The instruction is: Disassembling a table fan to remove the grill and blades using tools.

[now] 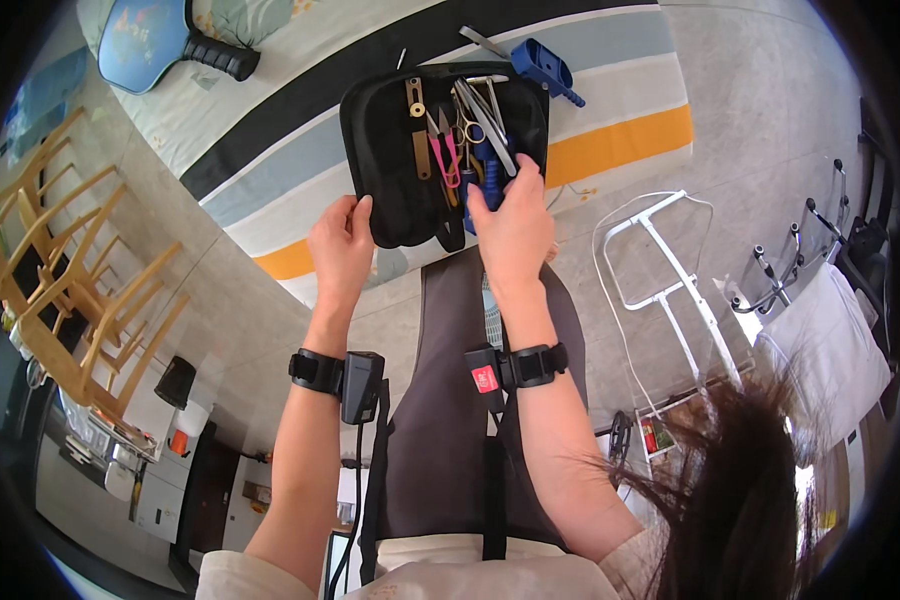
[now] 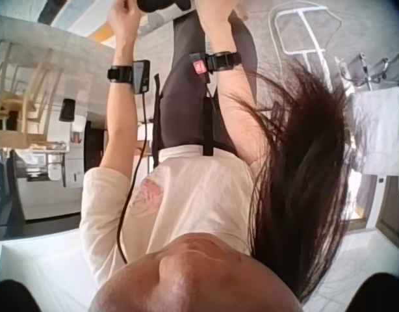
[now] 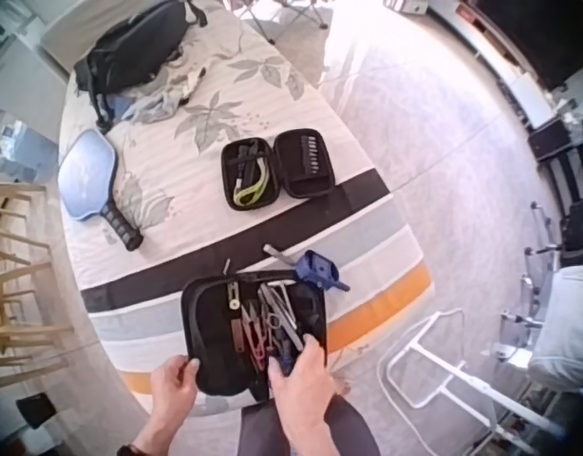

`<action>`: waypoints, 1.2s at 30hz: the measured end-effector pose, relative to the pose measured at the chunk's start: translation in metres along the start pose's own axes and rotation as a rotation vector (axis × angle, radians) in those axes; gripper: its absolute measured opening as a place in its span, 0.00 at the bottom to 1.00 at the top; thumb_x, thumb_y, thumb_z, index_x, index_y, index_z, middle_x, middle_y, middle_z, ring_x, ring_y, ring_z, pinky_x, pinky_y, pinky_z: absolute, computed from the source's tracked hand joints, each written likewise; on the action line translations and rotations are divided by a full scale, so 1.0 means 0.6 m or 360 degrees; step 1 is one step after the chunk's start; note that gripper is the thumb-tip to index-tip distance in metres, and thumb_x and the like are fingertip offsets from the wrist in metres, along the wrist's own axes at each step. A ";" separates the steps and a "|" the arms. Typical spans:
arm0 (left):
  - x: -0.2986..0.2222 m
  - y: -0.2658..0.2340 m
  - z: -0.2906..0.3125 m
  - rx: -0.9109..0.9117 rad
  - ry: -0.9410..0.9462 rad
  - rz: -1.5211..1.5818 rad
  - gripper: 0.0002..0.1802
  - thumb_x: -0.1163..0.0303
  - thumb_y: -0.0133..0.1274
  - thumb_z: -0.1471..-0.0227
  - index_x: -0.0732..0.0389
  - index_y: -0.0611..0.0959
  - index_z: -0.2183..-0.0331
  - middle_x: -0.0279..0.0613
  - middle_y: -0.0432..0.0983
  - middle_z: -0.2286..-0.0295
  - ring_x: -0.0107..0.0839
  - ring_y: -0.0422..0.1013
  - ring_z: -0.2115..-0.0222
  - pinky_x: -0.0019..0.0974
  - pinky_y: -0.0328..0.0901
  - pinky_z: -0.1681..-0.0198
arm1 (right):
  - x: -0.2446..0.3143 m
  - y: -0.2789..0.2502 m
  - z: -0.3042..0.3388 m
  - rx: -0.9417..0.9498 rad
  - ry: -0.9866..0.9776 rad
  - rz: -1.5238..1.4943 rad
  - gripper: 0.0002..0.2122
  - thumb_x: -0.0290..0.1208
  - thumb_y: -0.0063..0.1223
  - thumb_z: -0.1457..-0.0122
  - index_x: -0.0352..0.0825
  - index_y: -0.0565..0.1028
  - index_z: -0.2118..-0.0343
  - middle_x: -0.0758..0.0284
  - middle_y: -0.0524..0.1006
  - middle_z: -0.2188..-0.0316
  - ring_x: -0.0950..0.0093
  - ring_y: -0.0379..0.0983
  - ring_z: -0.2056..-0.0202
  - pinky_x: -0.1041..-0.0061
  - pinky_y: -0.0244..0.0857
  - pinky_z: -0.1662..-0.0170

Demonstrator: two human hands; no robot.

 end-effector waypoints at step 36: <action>0.004 0.010 -0.003 0.0017 0.0047 -0.0061 0.13 0.67 0.52 0.48 0.69 0.75 0.76 0.43 0.61 0.87 0.28 0.54 0.85 0.33 0.52 0.81 | 0.004 0.037 0.047 -0.0017 -0.0092 0.0049 0.11 0.32 0.52 0.48 0.35 0.71 0.63 0.65 0.69 0.67 0.67 0.71 0.67 0.68 0.69 0.71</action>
Point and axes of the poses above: each hand's wrist, its own z-axis away from the middle knuckle, its own y-axis out of the palm, x = y × z, the point moved 8 cm from there along -z, towards the middle knuckle
